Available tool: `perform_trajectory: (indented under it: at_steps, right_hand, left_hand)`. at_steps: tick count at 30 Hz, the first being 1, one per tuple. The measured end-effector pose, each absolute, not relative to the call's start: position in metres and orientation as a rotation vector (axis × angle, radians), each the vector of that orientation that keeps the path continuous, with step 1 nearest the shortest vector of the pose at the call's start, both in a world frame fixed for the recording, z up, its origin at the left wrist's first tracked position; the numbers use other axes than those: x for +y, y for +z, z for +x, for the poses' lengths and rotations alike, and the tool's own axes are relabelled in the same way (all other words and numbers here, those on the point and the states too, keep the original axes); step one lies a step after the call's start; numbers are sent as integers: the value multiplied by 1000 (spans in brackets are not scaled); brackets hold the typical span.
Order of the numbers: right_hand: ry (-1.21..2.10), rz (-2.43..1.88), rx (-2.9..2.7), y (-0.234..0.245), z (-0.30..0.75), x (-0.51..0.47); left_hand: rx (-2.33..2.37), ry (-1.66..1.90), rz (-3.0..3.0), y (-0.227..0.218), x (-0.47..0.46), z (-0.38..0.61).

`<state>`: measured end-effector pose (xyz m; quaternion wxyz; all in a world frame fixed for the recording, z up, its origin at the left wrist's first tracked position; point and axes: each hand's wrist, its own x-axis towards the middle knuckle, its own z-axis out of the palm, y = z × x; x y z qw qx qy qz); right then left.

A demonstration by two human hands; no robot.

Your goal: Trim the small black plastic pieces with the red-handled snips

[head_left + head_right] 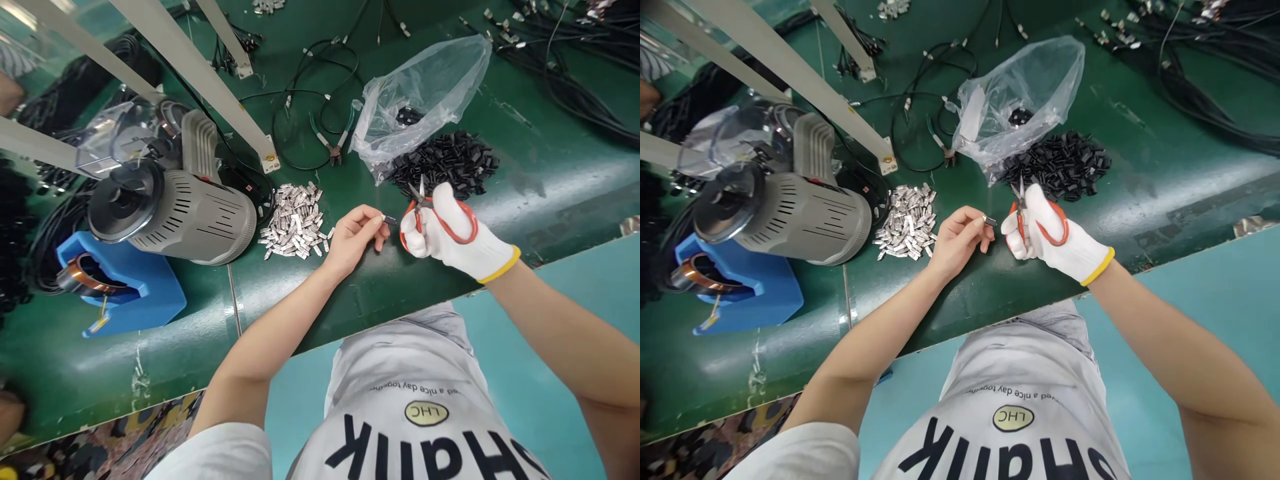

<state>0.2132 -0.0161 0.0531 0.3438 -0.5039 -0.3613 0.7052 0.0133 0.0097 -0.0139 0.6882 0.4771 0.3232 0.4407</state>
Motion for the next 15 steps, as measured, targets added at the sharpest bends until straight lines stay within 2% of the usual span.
perform_trajectory:
  at_steps: [4,9,15]
  right_hand:
    - [2064,-1082,-633,33,225,-8]
    - [2083,-989,-504,15,234,-6]
    - [2094,-905,-454,19,233,-6]
  left_hand:
    - [829,1091,1345,-21,7,13]
    - [858,1138,1378,-25,7,11]
    - [910,1198,1396,-24,6,10]
